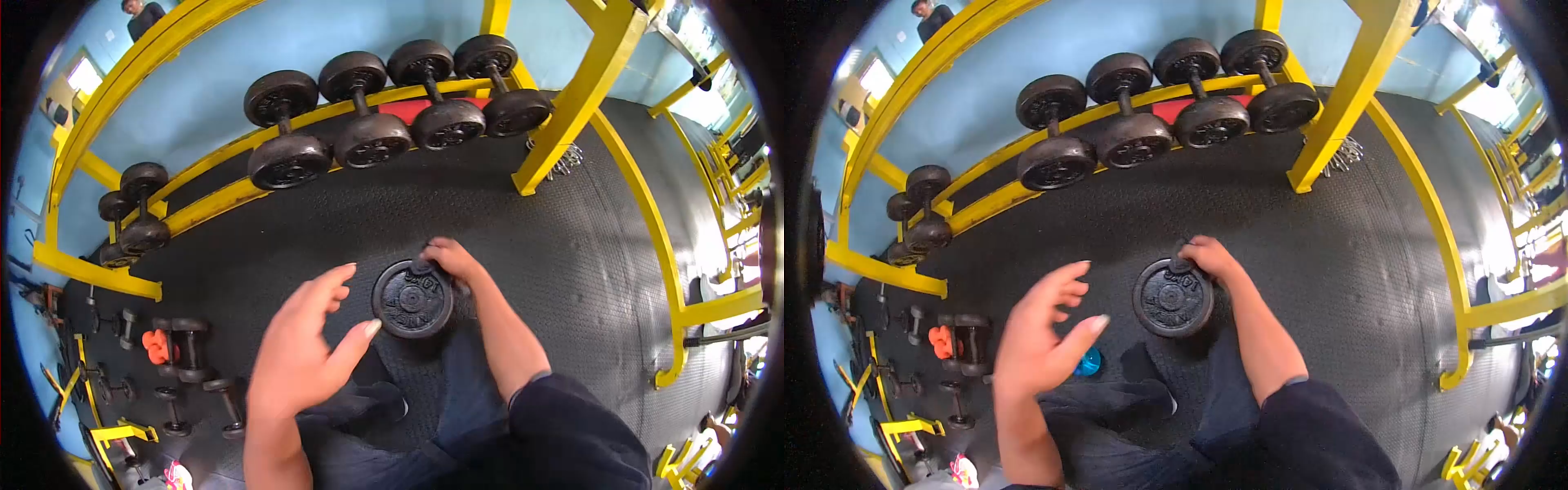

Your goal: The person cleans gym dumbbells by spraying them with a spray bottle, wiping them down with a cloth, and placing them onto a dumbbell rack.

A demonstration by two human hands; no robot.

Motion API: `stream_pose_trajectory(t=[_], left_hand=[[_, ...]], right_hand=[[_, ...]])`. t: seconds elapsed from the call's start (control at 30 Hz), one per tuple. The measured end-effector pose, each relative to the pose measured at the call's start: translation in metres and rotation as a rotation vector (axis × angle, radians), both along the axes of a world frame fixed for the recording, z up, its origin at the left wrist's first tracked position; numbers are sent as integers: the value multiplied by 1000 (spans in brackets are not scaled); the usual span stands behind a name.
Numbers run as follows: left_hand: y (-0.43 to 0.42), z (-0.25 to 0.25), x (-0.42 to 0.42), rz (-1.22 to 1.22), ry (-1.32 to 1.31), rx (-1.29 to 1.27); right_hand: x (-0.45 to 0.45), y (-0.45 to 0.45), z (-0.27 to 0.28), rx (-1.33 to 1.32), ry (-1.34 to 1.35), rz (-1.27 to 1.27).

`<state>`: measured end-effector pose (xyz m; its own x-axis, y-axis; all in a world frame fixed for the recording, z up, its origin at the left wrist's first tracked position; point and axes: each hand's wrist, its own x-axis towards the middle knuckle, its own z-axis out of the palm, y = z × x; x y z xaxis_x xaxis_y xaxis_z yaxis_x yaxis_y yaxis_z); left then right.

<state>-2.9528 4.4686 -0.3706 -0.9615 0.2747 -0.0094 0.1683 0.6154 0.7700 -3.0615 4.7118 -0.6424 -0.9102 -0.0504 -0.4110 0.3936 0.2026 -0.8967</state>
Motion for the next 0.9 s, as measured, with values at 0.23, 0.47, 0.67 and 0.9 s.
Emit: stream_pose_trajectory(t=[0.23, 0.47, 0.67, 0.9], left_hand=[[-39, -50, -49, 37, -105, -357], [-42, -50, -58, 48, -242, -407], [-34, -56, -55, -110, -262, -299], [-8, -65, -86, -141, -528, -6]], right_hand=[[-45, -143, 68, 879, 47, 1199], [89, -175, 68, 377, -118, 1794], [103, -60, 131, -6, 105, 416], [52, -80, 157, -819, -80, -112]])
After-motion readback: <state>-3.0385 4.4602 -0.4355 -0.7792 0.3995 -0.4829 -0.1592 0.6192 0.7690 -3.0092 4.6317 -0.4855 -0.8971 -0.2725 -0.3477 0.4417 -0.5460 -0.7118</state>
